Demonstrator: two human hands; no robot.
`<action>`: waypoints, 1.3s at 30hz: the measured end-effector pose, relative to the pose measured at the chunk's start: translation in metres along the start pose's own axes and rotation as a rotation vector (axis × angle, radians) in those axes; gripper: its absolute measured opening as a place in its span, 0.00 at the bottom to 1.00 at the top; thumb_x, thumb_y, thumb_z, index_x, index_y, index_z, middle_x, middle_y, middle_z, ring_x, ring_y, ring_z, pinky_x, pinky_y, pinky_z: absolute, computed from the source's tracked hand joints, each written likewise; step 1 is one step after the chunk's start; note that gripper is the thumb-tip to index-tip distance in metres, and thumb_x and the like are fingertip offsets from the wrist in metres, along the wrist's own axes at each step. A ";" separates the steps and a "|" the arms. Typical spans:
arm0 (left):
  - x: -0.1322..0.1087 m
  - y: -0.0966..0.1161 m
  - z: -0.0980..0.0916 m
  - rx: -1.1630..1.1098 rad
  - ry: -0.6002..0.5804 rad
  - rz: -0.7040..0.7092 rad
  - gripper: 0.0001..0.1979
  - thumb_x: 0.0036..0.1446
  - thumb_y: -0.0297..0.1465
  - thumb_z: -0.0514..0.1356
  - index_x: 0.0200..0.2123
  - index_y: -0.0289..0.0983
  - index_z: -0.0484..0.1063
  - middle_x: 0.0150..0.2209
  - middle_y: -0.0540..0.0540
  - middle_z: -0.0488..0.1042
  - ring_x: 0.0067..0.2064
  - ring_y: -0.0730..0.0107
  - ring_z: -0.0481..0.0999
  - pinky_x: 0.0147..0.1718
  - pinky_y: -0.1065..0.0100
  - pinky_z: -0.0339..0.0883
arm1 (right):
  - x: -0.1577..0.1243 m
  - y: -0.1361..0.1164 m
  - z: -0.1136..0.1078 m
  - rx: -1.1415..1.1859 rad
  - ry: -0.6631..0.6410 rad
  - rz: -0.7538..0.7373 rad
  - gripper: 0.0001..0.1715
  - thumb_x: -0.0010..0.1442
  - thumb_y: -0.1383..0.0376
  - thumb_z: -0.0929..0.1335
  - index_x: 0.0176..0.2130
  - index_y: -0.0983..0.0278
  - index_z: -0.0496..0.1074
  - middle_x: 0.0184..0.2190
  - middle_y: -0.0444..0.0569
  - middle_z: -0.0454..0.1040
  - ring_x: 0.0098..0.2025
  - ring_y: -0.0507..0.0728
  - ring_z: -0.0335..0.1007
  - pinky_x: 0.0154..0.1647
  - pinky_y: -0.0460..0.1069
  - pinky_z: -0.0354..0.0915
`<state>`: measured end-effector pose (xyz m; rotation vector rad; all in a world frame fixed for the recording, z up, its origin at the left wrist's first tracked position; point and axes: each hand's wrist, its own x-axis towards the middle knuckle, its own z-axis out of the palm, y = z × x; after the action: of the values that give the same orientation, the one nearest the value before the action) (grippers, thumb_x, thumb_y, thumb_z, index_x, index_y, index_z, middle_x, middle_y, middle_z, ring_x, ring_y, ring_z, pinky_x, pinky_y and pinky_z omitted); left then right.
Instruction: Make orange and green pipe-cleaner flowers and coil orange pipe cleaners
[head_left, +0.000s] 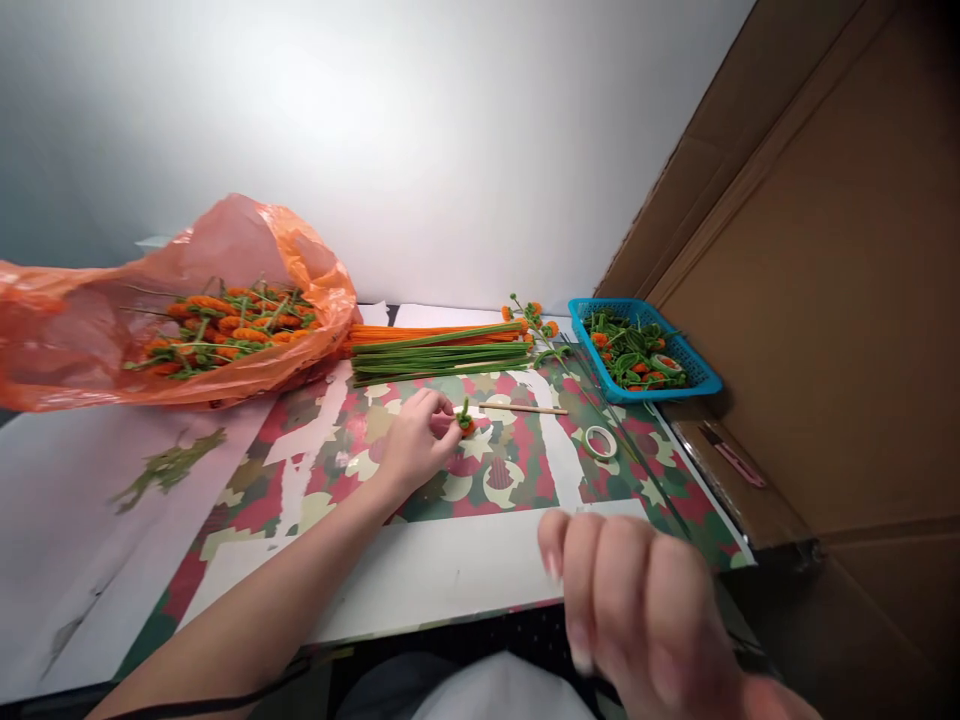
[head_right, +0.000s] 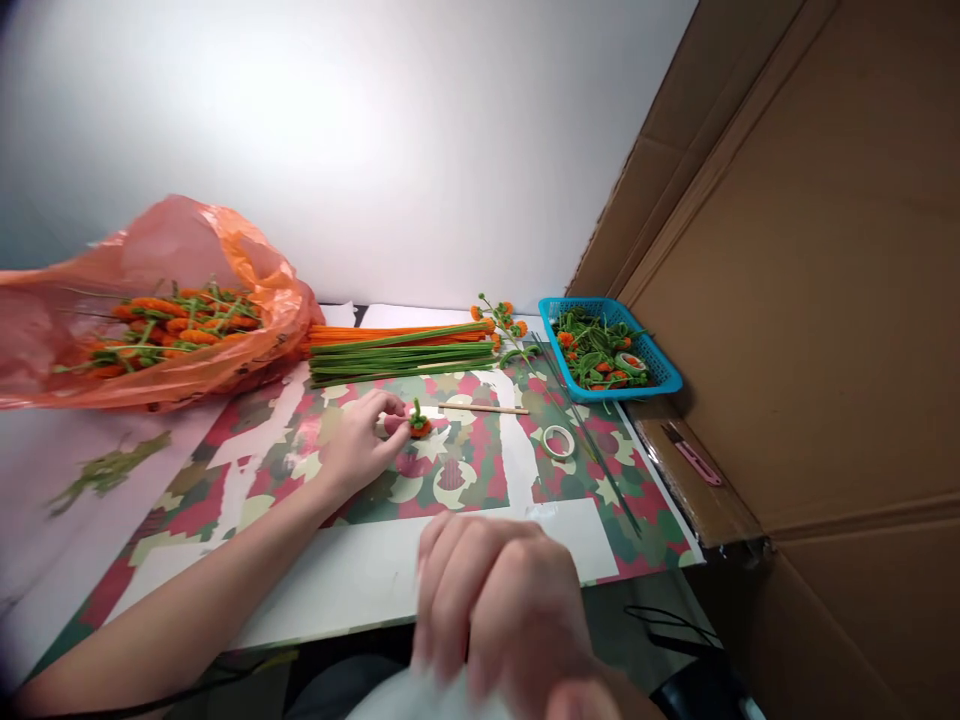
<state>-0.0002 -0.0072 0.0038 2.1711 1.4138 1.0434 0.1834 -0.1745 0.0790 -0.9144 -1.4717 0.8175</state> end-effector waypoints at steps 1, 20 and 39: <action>0.000 -0.001 0.000 0.004 0.002 0.003 0.00 0.53 0.29 0.54 0.30 0.40 0.64 0.33 0.47 0.71 0.39 0.62 0.72 0.37 0.65 0.65 | 0.008 0.005 0.001 0.140 0.006 -0.050 0.26 0.58 0.41 0.58 0.24 0.55 0.66 0.17 0.45 0.64 0.23 0.58 0.64 0.31 0.57 0.64; 0.011 -0.026 -0.004 0.135 0.105 0.009 0.05 0.51 0.31 0.55 0.31 0.39 0.70 0.38 0.43 0.75 0.42 0.56 0.71 0.41 0.59 0.65 | -0.026 0.096 -0.021 -0.317 0.075 0.005 0.05 0.58 0.66 0.64 0.29 0.61 0.65 0.28 0.46 0.68 0.33 0.57 0.67 0.35 0.52 0.64; 0.007 -0.016 -0.009 0.170 0.270 0.188 0.05 0.55 0.31 0.55 0.34 0.39 0.70 0.43 0.41 0.74 0.47 0.54 0.71 0.49 0.55 0.62 | 0.023 0.116 -0.110 -1.234 0.064 0.183 0.10 0.58 0.72 0.65 0.34 0.61 0.74 0.50 0.57 0.68 0.52 0.68 0.59 0.50 0.63 0.60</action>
<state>-0.0150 0.0048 0.0026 2.3943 1.4817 1.3732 0.3024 -0.1034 -0.0031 -1.9620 -1.8183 -0.1159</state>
